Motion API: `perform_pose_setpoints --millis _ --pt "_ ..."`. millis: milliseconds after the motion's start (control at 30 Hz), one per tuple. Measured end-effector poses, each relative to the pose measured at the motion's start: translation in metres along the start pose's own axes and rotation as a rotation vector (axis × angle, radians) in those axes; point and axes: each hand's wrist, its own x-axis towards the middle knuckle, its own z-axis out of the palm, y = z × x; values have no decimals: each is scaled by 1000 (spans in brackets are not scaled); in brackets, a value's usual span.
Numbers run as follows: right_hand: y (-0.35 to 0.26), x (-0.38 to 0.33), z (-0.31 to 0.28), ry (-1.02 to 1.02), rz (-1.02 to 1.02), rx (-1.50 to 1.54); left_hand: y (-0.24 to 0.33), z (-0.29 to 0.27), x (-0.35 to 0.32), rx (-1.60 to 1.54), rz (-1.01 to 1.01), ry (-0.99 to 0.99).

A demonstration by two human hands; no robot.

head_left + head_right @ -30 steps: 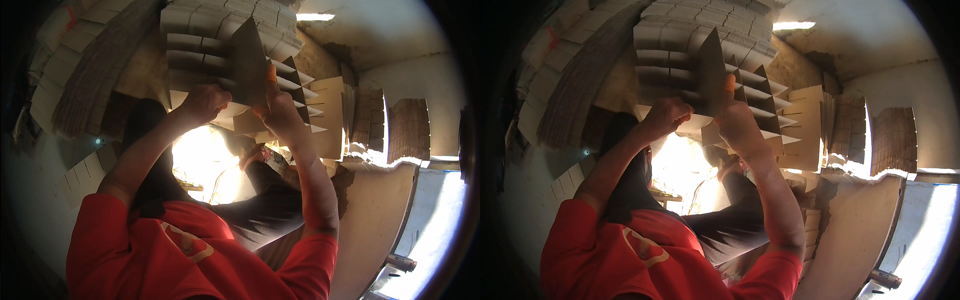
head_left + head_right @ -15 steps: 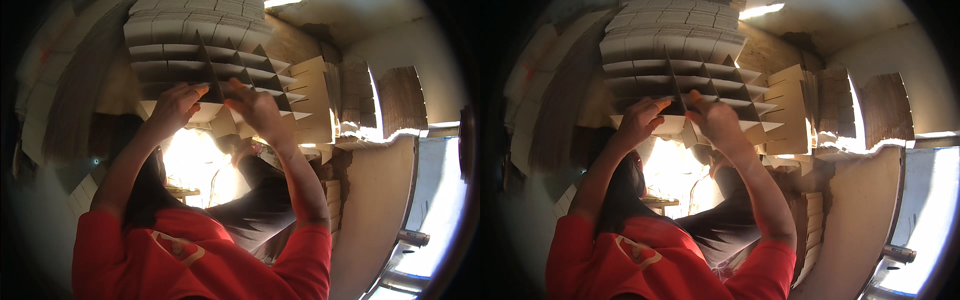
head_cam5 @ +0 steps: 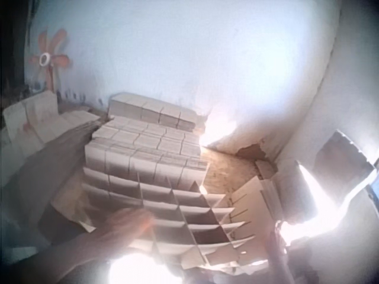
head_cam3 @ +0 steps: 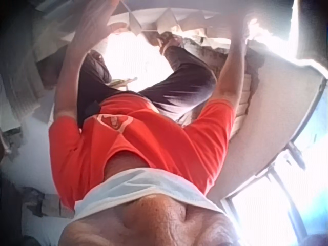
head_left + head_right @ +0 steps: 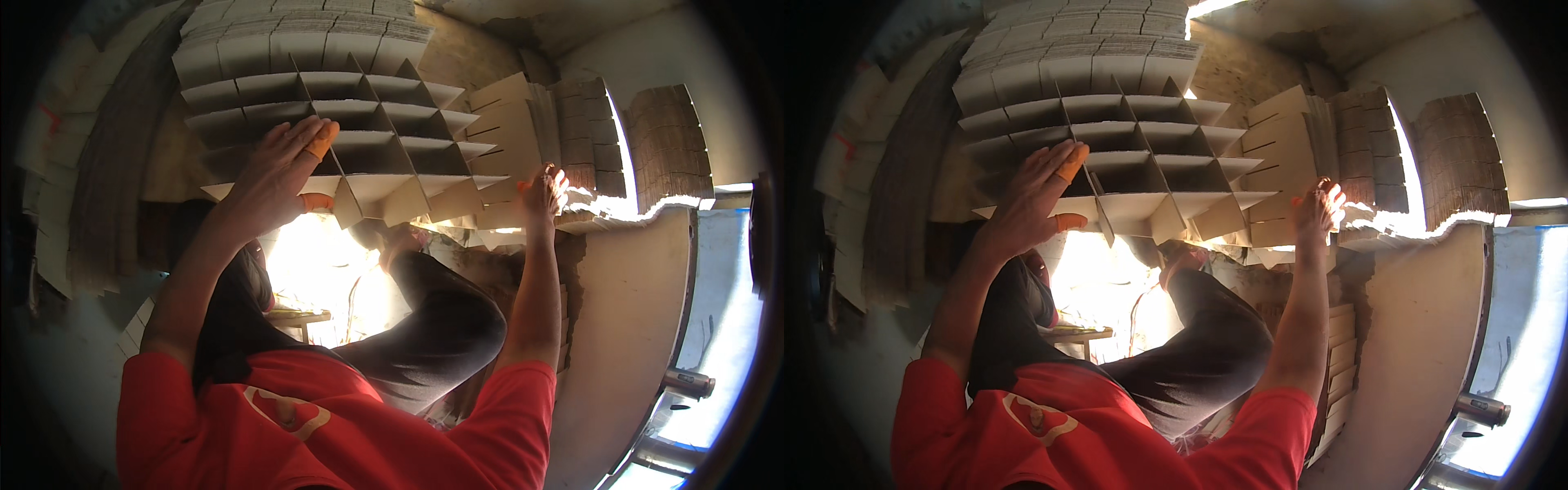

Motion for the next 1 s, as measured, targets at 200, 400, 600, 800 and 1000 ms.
perform_pose_setpoints --millis 200,400,600,800,1000 --pt "20 21 5 79 -41 285 -16 -16 -40 -17 -74 278" --pt "30 26 -3 59 82 516 -34 -36 -70 89 -112 301" --pt "-16 5 -110 407 94 503 -32 -46 -88 66 -188 316" --pt "-103 -33 -219 567 -510 1154 -48 -29 -99 -106 -196 326" --pt "-169 -77 -252 178 -725 1133 -56 -12 -94 -304 -178 363"
